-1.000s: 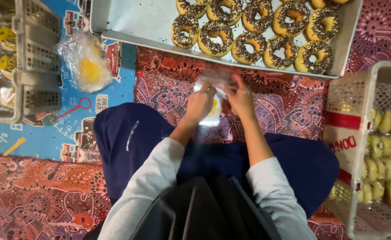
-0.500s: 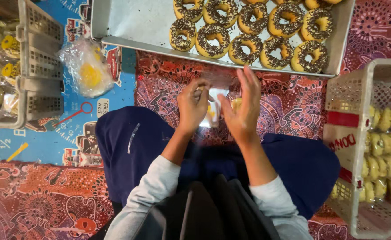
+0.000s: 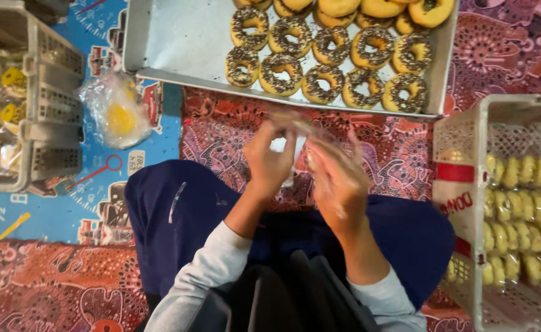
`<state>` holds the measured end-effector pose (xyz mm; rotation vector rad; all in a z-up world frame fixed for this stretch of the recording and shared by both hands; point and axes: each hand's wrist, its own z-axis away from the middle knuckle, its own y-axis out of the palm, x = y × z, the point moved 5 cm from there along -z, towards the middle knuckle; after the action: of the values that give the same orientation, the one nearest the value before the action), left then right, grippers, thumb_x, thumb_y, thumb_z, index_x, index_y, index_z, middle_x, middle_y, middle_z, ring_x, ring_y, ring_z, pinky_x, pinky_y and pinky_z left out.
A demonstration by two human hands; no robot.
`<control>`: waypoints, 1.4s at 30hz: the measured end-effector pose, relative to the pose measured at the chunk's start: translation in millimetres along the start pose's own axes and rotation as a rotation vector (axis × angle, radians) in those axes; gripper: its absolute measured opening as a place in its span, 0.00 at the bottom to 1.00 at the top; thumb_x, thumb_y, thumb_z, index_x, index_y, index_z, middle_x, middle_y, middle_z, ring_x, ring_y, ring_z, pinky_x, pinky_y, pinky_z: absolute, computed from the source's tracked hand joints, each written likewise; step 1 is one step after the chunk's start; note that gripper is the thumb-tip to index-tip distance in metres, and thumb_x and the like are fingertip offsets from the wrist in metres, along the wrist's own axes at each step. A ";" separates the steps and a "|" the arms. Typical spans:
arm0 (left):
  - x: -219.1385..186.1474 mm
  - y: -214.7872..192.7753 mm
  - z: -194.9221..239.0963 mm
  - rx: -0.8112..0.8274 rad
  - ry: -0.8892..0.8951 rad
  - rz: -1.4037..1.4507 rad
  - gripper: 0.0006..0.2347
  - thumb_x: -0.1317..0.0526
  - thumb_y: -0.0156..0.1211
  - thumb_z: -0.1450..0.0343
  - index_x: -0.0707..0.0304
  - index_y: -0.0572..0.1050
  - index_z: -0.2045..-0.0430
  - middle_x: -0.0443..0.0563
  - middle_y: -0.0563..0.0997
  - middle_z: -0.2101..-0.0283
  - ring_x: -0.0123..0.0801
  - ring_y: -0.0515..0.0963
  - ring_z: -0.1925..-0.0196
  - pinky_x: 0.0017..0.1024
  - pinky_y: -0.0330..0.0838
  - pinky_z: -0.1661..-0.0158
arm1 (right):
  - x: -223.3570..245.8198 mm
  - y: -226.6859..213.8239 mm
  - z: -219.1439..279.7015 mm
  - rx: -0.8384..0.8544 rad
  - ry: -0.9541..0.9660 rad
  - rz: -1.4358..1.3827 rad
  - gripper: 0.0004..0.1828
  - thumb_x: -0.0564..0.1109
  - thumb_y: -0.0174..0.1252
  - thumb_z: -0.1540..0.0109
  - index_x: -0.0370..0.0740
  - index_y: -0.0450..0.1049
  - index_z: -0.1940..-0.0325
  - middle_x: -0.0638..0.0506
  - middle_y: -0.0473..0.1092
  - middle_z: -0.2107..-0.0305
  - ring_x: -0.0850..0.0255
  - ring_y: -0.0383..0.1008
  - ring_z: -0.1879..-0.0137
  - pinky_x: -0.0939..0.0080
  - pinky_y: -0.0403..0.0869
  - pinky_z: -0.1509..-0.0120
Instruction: The person sits on a patterned mat and repeatedly picks donuts from a metal tray, places them into small clear plastic bags, and sets the filled bags into a white plastic crate. The donuts include both plain and sesame-topped varieties.
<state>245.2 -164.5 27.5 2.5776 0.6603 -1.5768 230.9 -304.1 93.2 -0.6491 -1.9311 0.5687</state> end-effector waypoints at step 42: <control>22.6 35.6 -44.2 -0.183 -0.777 1.464 0.29 0.43 0.47 0.21 0.68 0.61 0.31 0.67 0.69 0.35 0.54 0.73 0.38 0.53 0.65 0.37 | 14.0 42.6 -48.1 -0.131 0.045 -0.100 0.38 0.46 0.77 0.46 0.43 0.74 0.33 0.35 0.62 0.32 0.44 0.65 0.28 0.46 0.69 0.28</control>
<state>304.5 -177.9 23.0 1.2656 -0.8870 -1.4507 277.5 -257.8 95.0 -0.6385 -1.9577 0.3641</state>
